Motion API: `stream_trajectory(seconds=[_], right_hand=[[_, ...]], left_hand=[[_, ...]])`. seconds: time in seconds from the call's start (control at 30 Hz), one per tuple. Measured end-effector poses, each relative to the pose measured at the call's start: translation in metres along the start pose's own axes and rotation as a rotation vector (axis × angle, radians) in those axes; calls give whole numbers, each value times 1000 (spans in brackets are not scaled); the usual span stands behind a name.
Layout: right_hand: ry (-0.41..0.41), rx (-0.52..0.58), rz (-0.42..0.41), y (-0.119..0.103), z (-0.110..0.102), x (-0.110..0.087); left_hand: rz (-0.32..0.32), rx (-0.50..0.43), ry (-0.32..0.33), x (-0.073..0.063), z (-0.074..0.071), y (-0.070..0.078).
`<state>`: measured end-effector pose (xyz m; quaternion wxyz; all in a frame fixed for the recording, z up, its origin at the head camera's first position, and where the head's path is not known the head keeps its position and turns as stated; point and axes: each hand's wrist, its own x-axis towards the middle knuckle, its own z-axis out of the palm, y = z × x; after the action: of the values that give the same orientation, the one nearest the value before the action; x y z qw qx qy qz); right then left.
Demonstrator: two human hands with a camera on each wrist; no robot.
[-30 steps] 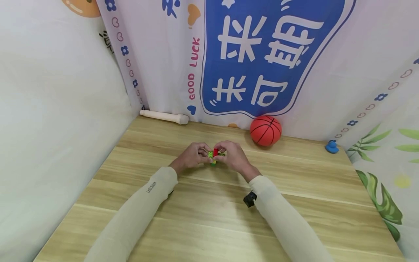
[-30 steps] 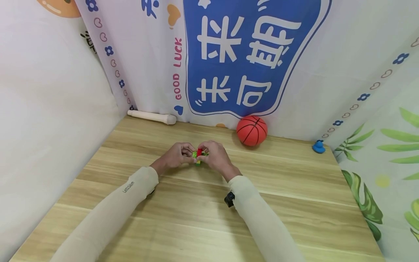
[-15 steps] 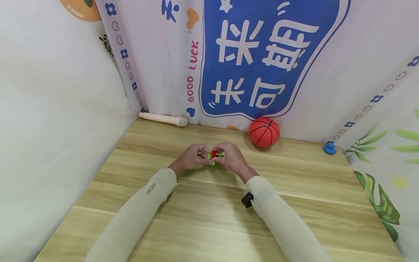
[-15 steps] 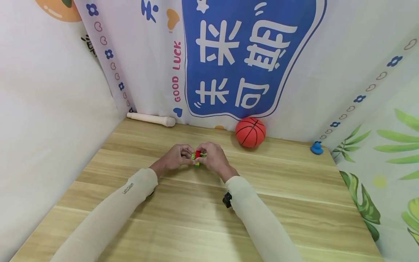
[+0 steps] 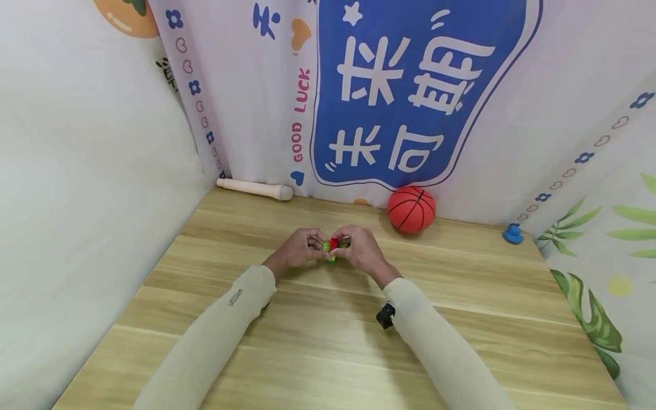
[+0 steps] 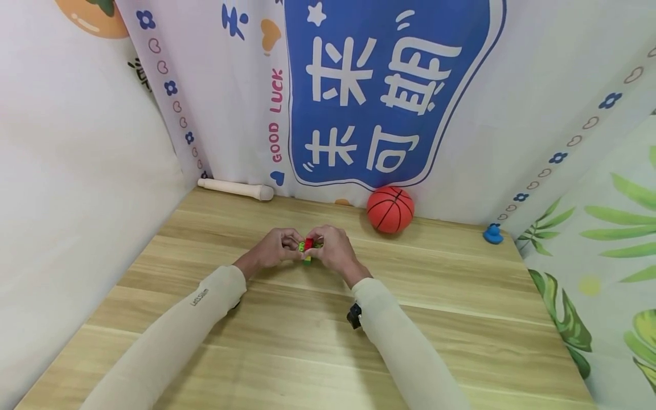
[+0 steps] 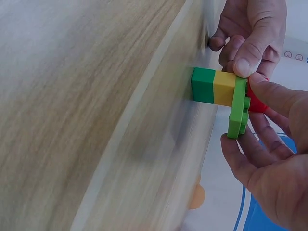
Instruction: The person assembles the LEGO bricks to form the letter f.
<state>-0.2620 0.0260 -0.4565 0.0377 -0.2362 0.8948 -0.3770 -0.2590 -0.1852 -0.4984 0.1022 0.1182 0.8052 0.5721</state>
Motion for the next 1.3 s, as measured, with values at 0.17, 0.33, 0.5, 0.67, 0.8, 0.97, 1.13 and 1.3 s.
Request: stream_trajectory(seconds=[0.17, 0.33, 0.5, 0.67, 0.8, 0.97, 1.13, 1.3], right_hand=[[10, -1, 0, 1, 1, 1], [7, -60, -6, 1, 1, 2], [-12, -89, 27, -1, -1, 3], [-25, -117, 43, -5, -3, 6], [-26, -131, 28, -7, -4, 7], [-31, -125, 27, -8, -5, 8], [-33, -122, 39, -8, -7, 8], [-30, -130, 33, -8, -6, 8]], left_hand=[[11, -5, 1, -1, 0, -1], [20, -12, -2, -3, 1, -1], [20, -13, 1, -4, 1, -1], [18, -11, 4, -3, 2, -1], [21, -4, 4, -4, 2, -1], [19, 8, 0, -5, 2, 0], [29, 22, 1, -5, 3, 1], [19, 30, -2, -4, 2, 1]])
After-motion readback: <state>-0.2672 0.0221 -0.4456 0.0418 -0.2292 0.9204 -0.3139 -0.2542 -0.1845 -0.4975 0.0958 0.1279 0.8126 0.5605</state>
